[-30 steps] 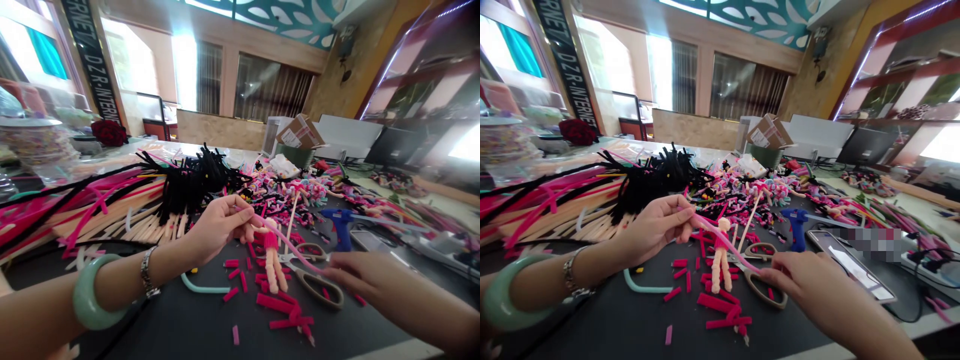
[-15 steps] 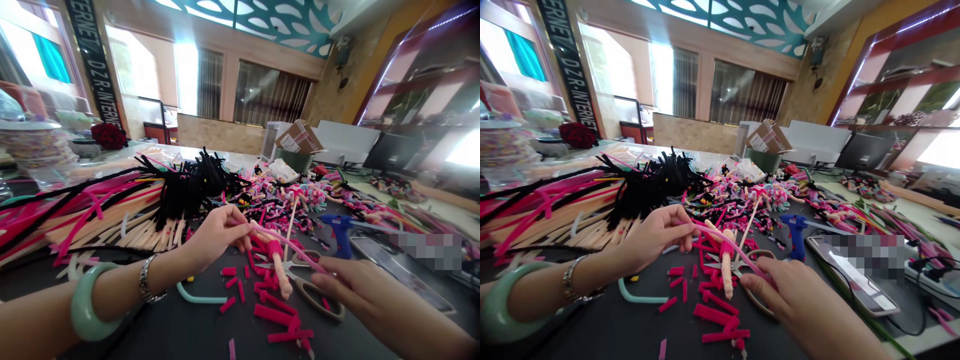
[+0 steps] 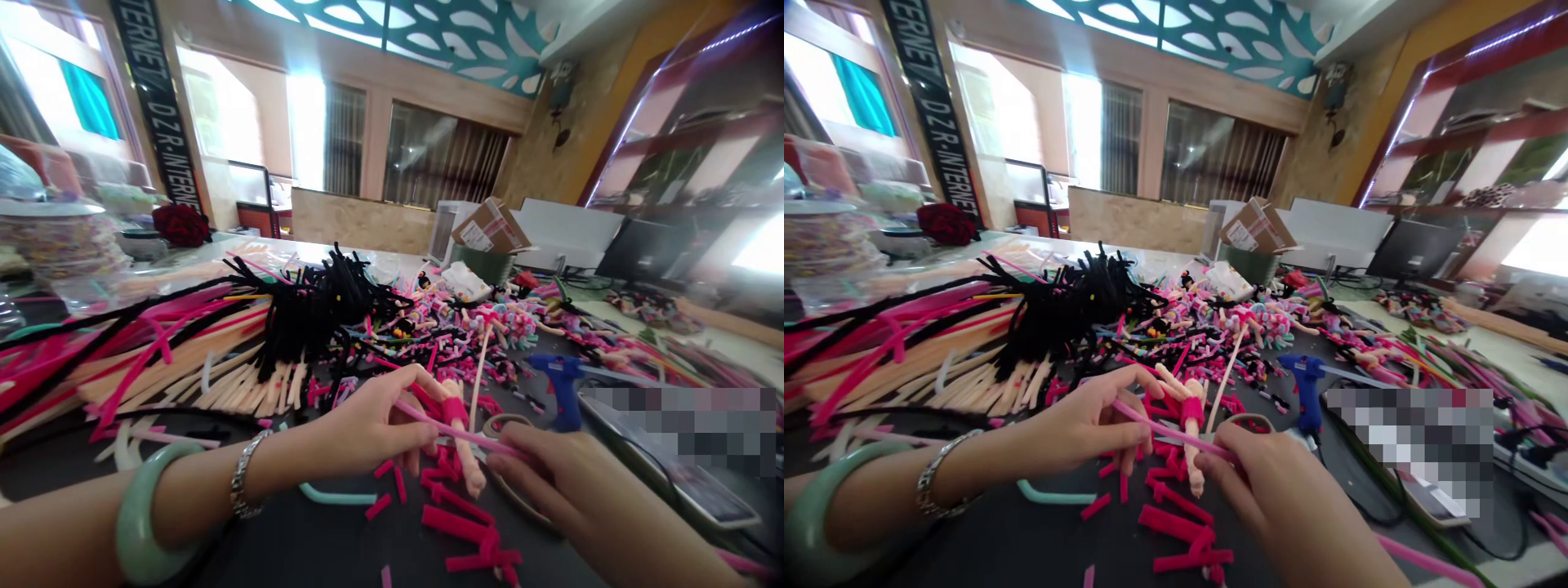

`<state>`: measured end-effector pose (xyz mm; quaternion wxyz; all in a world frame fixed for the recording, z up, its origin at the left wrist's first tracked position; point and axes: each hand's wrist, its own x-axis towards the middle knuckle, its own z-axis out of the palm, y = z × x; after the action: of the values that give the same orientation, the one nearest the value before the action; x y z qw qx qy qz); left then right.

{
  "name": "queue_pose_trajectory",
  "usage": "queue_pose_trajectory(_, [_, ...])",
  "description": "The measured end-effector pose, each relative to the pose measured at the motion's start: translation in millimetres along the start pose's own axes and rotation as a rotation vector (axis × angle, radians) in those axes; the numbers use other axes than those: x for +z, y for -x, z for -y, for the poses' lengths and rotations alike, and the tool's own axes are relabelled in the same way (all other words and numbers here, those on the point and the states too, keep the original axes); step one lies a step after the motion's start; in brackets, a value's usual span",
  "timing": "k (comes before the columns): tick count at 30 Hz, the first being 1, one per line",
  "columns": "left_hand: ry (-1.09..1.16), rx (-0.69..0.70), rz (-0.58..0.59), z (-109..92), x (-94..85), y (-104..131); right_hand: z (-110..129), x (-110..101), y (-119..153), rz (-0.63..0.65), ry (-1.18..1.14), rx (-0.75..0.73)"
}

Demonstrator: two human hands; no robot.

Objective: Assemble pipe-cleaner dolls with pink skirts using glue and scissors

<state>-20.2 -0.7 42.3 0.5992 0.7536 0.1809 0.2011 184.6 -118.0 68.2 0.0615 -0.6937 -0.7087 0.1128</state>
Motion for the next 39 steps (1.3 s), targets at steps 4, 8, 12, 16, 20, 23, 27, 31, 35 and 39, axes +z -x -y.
queue_pose_trajectory(4, [0.016, -0.001, 0.029, -0.4, 1.0, 0.5, 3.8, 1.7, 1.8, -0.046, -0.003, -0.075])
queue_pose_trajectory(8, [-0.007, 0.005, 0.027, 2.3, 0.7, 0.3, 4.6, 3.4, 3.1, -0.107, 0.027, -0.12])
queue_pose_trajectory(12, [0.009, 0.004, 0.036, 2.3, 0.8, 0.4, 5.5, 4.0, 4.3, -0.196, 0.01, -0.166])
queue_pose_trajectory(16, [0.067, 0.005, 0.076, 1.2, 2.0, 1.0, 6.9, 1.8, 7.8, -0.272, -0.106, -0.213])
queue_pose_trajectory(20, [0.115, -0.02, 0.141, 3.2, 3.0, 3.3, 7.6, 0.1, 10.7, -0.239, -0.199, -0.222])
queue_pose_trajectory(23, [0.158, 0.05, 0.076, 4.5, 2.8, 4.8, 10.1, -0.7, 11.3, -0.132, -0.302, -0.194])
queue_pose_trajectory(27, [0.195, 0.144, -0.037, 3.7, 2.1, 6.0, 16.0, -3.5, 12.3, 0.095, -0.466, -0.182])
queue_pose_trajectory(31, [0.042, 0.13, 0.03, 4.3, 1.7, 8.0, 19.9, -6.9, 12.2, 0.125, -0.429, -0.194])
queue_pose_trajectory(35, [-0.05, 0.111, 0.035, 8.6, 0.6, 8.8, 21.2, -7.8, 10.5, 0.095, -0.357, -0.192])
queue_pose_trajectory(39, [-0.081, 0.117, 0.006, 10.0, -0.3, 7.8, 19.9, -4.4, 9.5, 0.073, -0.3, -0.176])
